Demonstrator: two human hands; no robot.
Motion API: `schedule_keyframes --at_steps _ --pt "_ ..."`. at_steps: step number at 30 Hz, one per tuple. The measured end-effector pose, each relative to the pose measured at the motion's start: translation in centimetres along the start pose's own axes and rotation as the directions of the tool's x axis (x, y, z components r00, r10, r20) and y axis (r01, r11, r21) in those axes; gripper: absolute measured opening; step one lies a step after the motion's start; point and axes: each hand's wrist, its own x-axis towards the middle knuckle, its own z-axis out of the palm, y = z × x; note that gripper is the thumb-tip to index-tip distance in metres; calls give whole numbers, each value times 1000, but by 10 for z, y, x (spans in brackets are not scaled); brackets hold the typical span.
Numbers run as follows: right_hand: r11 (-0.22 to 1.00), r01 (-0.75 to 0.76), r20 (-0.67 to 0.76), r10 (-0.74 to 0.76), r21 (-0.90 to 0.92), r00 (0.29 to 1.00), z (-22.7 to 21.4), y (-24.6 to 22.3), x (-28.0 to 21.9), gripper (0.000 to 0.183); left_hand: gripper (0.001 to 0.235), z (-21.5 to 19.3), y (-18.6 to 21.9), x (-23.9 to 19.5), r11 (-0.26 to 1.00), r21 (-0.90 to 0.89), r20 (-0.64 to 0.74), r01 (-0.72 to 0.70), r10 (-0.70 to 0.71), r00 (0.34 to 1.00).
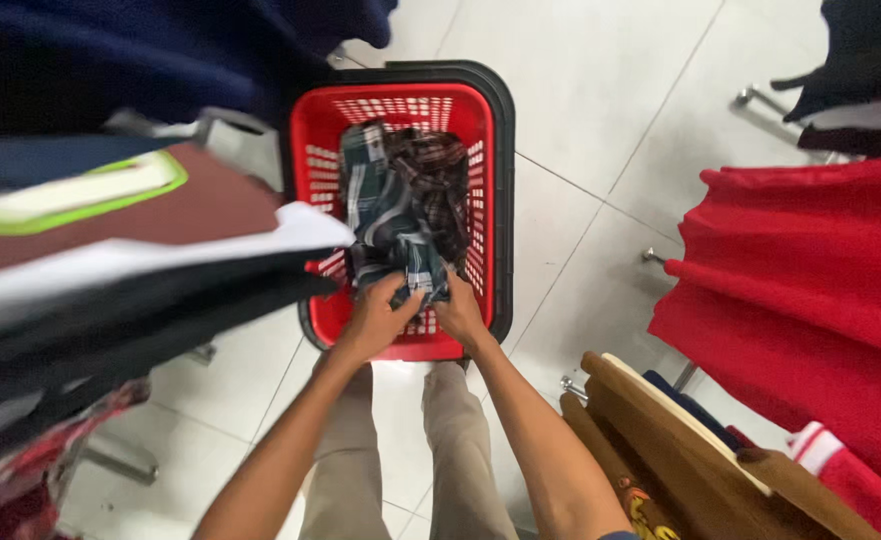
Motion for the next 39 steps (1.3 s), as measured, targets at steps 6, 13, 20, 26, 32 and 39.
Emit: schedule_keyframes --at_steps 6,13,20,26,32,39 --pt "984 -49 30 44 174 999 -11 -41 -74 54 40 -18 60 -132 999 -49 -255 -10 -3 967" --pt "941 -144 187 89 307 978 -22 -91 -150 44 40 -59 73 -272 925 -375 -425 54 -224 877" --pt "799 -422 453 214 428 865 25 -132 -240 30 76 -106 123 -380 968 -249 -447 5 -120 886" --pt "641 -585 620 210 496 756 122 -201 -349 30 45 -142 85 -522 929 -371 -646 -6 -254 720" --pt "855 -471 519 307 218 798 203 -176 -422 50 47 -158 46 -676 859 -464 -762 -215 -264 591" --pt "907 380 841 -55 -184 539 284 -253 -550 83 40 -171 49 -798 897 -351 -758 -270 -103 644"
